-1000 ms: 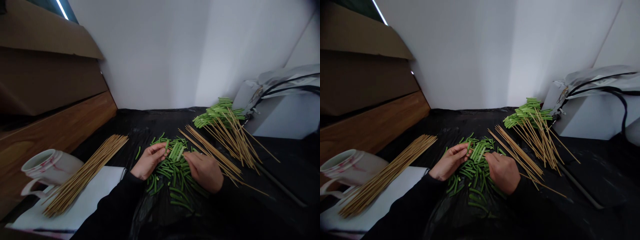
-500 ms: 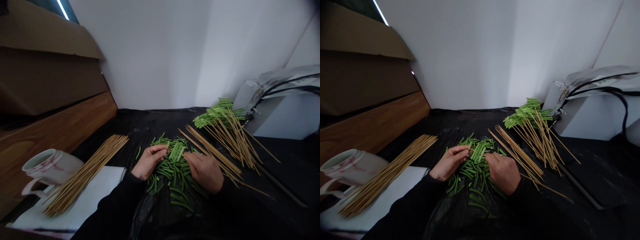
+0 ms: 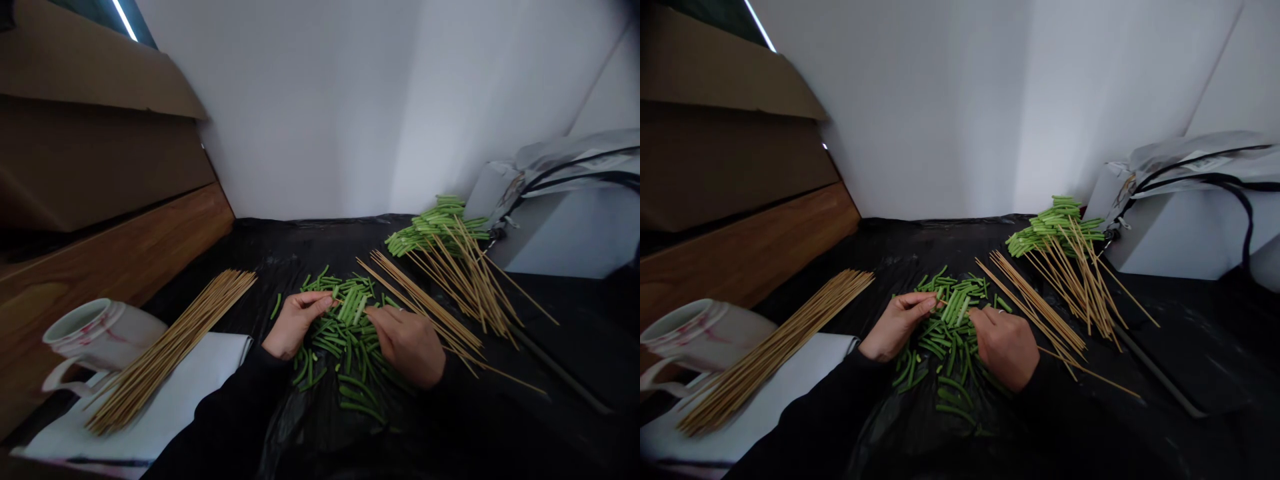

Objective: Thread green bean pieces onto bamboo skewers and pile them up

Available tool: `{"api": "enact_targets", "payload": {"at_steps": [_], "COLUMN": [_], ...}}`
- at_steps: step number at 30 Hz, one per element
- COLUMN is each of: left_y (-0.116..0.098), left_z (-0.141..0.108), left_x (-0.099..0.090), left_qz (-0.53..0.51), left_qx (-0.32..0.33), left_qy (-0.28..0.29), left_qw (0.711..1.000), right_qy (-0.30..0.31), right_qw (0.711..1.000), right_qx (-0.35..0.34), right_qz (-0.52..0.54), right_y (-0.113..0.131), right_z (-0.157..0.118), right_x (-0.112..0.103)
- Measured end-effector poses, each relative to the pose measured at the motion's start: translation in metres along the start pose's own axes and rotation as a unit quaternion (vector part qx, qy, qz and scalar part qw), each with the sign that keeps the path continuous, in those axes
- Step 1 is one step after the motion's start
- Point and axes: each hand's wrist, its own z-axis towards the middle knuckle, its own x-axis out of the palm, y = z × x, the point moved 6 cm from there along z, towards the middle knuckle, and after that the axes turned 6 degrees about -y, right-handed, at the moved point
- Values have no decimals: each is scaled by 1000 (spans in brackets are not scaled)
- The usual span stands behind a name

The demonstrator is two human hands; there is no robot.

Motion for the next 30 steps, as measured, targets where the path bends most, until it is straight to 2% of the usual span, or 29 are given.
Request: {"api": "enact_targets", "payload": {"at_steps": [11,30], "left_y": [-1,3], "left_z": [-1,-4], "left_x": [0,2], "left_qz": [50,37], "left_qx": [12,-23], "left_qy": [9,45], "left_qw": [999,998], "right_qy": [5,2], "right_qw": [1000,1000], "right_qx": [-4,-18], "right_qz": [10,17], "right_y": [2,7], "right_z": [-3,-5], "right_x": [4,3]}}
